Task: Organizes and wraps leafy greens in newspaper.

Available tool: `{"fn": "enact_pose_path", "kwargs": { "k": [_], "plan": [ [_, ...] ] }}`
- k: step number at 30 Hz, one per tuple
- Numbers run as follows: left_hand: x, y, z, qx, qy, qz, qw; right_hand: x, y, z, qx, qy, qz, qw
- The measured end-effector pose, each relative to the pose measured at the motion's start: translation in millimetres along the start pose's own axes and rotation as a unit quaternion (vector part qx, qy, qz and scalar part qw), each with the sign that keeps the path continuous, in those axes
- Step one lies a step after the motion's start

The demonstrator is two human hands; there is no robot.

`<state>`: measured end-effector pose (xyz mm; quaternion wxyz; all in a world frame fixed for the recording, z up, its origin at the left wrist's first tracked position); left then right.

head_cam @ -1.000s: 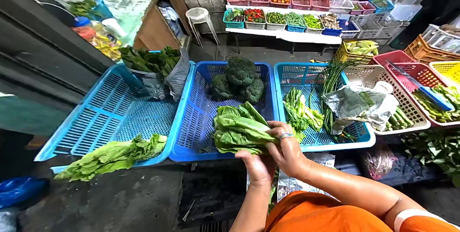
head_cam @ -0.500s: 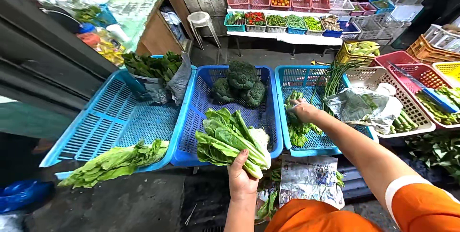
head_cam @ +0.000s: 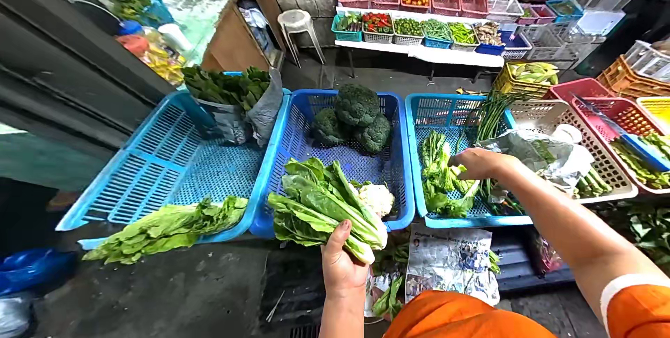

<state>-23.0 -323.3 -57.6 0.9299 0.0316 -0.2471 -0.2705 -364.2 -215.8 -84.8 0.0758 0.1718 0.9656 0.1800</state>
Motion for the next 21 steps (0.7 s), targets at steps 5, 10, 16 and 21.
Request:
{"fn": "enact_pose_path", "kwargs": {
  "k": [5, 10, 16, 21],
  "plan": [
    [-12, 5, 3, -0.009, 0.000, -0.018, 1.000, -15, -49, 6, 0.048, -0.056, 0.217, 0.973],
    [-7, 11, -5, -0.004, -0.008, -0.011, 1.000, -22, -53, 13, -0.016, 0.009, 0.306, 0.952],
    [1, 13, -17, -0.002, 0.001, -0.006, 1.000, 55, -52, 22, 0.120, -0.353, 0.340, 0.863],
    [-17, 8, -7, -0.002, -0.006, -0.021, 1.000, 36, 14, -51, 0.245, -0.589, 0.152, 0.755]
  ]
}}
Point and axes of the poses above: each hand's wrist, its own y-axis away from the middle knuckle, its own z-axis out of the palm, x = y × z, the point moved 8 cm from there along -y, towards the middle knuckle, and after that the axes turned 11 degrees about y, right-handed, at the moved point
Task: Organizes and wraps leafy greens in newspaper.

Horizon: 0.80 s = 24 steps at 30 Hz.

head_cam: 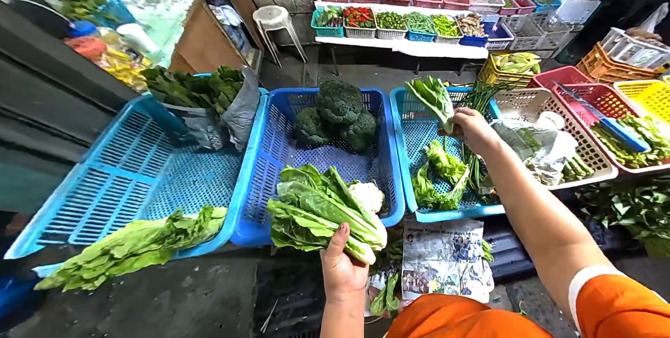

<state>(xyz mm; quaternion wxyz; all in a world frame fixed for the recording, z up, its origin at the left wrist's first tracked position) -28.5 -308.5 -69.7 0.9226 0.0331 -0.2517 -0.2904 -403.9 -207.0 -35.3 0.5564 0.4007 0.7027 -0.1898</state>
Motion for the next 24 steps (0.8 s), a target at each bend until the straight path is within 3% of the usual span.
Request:
{"fn": "enact_pose_path", "kwargs": {
  "k": [2, 6, 10, 17, 20, 24],
  "plan": [
    [-15, -5, 5, -0.003, 0.011, -0.013, 1.000, -35, 46, 6, -0.024, -0.054, -0.094, 0.994],
    [-50, -5, 19, -0.002, 0.016, -0.054, 0.998, -66, 148, 41, -0.019, -0.002, -0.244, 0.970],
    [-72, 8, 25, 0.013, -0.011, -0.070, 0.997, -35, 194, 81, 0.018, 0.100, -0.290, 0.952],
    [-87, 55, 20, -0.013, -0.041, 0.027, 0.999, -12, 251, 89, 0.084, 0.203, -0.381, 0.898],
    [-99, 89, 7, 0.013, -0.044, 0.038, 0.998, 5, 272, 87, 0.024, 0.205, -0.368, 0.907],
    [-122, 130, -12, 0.097, -0.030, -0.012, 0.995, 47, 293, 88, -0.172, 0.212, -0.281, 0.920]
  ]
}}
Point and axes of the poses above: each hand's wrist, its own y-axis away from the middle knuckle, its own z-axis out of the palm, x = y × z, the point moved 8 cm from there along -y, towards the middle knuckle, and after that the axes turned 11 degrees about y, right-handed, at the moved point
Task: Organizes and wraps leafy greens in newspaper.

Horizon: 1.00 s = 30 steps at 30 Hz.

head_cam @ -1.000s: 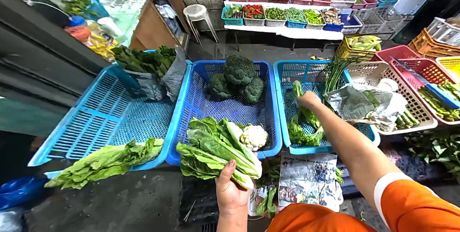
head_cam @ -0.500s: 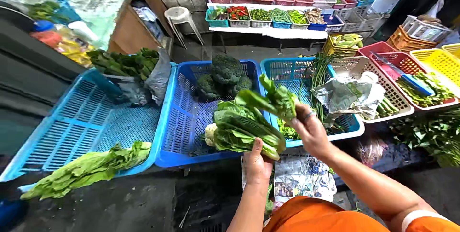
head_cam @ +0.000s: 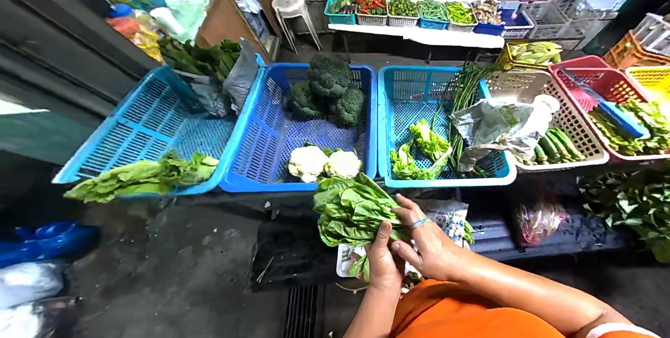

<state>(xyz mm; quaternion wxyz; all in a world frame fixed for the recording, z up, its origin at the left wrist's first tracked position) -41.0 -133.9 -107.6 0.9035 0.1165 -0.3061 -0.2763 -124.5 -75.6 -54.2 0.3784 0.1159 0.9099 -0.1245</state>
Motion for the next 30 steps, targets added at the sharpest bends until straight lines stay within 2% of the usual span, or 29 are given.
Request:
{"fn": "enact_pose_path", "kwargs": {
  "k": [2, 5, 8, 12, 15, 18, 20, 21, 22, 23, 24, 25, 26, 27, 29, 30],
  "plan": [
    [-16, 11, -13, 0.034, 0.005, -0.035, 0.999, 14, 16, 10, -0.093, -0.013, 0.036, 0.995],
    [-42, 23, -33, 0.052, 0.019, -0.066, 0.996, 36, 36, 24, -0.165, 0.014, 0.073, 0.983],
    [-69, 31, -68, 0.097, 0.010, -0.093, 0.991, 75, 53, 47, -0.225, -0.011, 0.128, 0.966],
    [-100, 43, -119, 0.098, -0.013, -0.134, 0.986, 129, 84, 88, -0.220, -0.101, 0.171, 0.955],
    [-116, 53, -156, 0.096, -0.089, -0.185, 0.974, 152, 107, 112, -0.240, -0.175, 0.194, 0.935],
    [-122, 56, -184, 0.108, -0.212, -0.238, 0.942, 173, 117, 129, -0.257, -0.228, 0.227, 0.911],
    [-119, 54, -192, 0.076, -0.380, -0.260, 0.885, 185, 111, 132, -0.261, -0.237, 0.230, 0.907],
    [-116, 51, -187, 0.017, -0.487, -0.253, 0.836, 191, 102, 132, -0.265, -0.222, 0.227, 0.911],
    [-112, 49, -173, -0.061, -0.593, -0.213, 0.774, 196, 91, 130, -0.270, -0.197, 0.221, 0.916],
    [-105, 49, -151, -0.137, -0.683, -0.127, 0.706, 202, 80, 130, -0.278, -0.170, 0.211, 0.922],
    [-99, 49, -125, -0.208, -0.737, -0.007, 0.643, 210, 69, 133, -0.286, -0.149, 0.197, 0.926],
    [-95, 47, -101, -0.267, -0.758, 0.109, 0.584, 219, 59, 138, -0.292, -0.133, 0.185, 0.929],
    [-97, 39, -85, -0.312, -0.767, 0.180, 0.532, 227, 51, 143, -0.299, -0.122, 0.177, 0.930],
    [-103, 25, -78, -0.343, -0.783, 0.181, 0.486, 234, 45, 149, -0.308, -0.113, 0.173, 0.929],
    [-127, -22, -92, -0.365, -0.839, 0.062, 0.399, 246, 38, 160, -0.334, -0.091, 0.183, 0.920],
    [-137, -46, -105, -0.364, -0.853, 0.024, 0.375, 253, 37, 167, -0.352, -0.075, 0.192, 0.913]
  ]
}}
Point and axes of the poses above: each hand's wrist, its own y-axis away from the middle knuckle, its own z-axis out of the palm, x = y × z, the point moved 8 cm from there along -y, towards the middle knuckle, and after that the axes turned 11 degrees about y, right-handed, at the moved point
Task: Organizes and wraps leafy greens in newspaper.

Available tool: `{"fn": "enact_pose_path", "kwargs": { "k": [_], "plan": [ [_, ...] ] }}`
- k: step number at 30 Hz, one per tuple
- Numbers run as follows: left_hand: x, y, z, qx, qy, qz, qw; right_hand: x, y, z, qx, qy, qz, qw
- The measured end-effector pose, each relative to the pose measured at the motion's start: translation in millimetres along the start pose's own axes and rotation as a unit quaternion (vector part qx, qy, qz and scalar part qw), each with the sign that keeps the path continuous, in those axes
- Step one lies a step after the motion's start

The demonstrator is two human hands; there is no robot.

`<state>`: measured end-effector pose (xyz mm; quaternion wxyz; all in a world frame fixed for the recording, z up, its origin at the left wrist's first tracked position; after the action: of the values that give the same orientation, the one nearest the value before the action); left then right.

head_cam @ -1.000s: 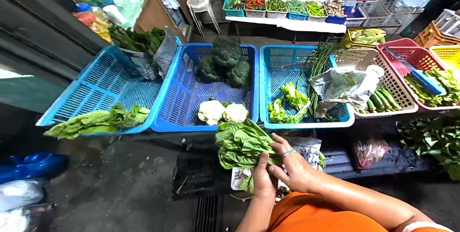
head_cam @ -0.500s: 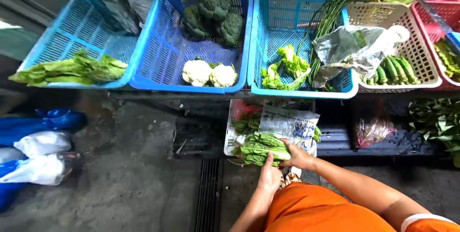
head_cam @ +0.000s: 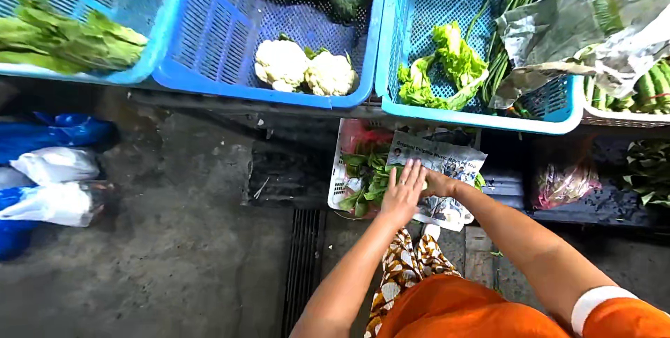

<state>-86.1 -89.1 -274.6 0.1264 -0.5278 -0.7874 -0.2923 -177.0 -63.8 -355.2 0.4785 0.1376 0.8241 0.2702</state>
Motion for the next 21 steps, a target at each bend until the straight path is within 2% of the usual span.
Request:
{"fn": "enact_pose_path", "kwargs": {
  "k": [3, 6, 8, 11, 14, 16, 19, 21],
  "plan": [
    [-46, -36, 28, -0.017, -0.039, -0.007, 0.999, 21, -15, 10, -0.010, 0.028, 0.033, 0.999],
    [-61, -46, 46, -0.041, -0.017, -0.022, 0.999, 34, -8, 10, 0.047, 0.053, 0.078, 0.994],
    [-65, -48, 51, -0.056, 0.003, -0.041, 0.998, 32, 14, 8, 0.111, 0.099, 0.103, 0.983],
    [-67, -51, 50, -0.071, 0.017, -0.062, 0.995, 25, 65, 17, 0.186, 0.212, 0.060, 0.958],
    [-68, -56, 47, -0.088, 0.032, -0.085, 0.992, 45, 101, 53, 0.124, 0.332, 0.017, 0.935],
    [-67, -59, 47, -0.102, 0.027, -0.088, 0.991, 66, 110, 67, 0.110, 0.372, 0.023, 0.921],
    [-65, -64, 46, -0.123, 0.020, -0.092, 0.988, 76, 103, 63, 0.082, 0.373, 0.044, 0.923],
    [-66, -67, 43, -0.127, 0.024, -0.098, 0.987, 60, 100, 53, 0.082, 0.370, 0.013, 0.925]
  ]
}}
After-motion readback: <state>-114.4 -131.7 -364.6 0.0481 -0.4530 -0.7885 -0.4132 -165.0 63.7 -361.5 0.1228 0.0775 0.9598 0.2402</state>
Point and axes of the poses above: each hand's wrist, its own y-axis away from the middle knuckle, its own z-axis out of the palm, x = y × z, the point moved 8 cm from there along -y, towards the middle knuckle, and after that the axes turned 11 degrees about y, right-handed, at the moved point
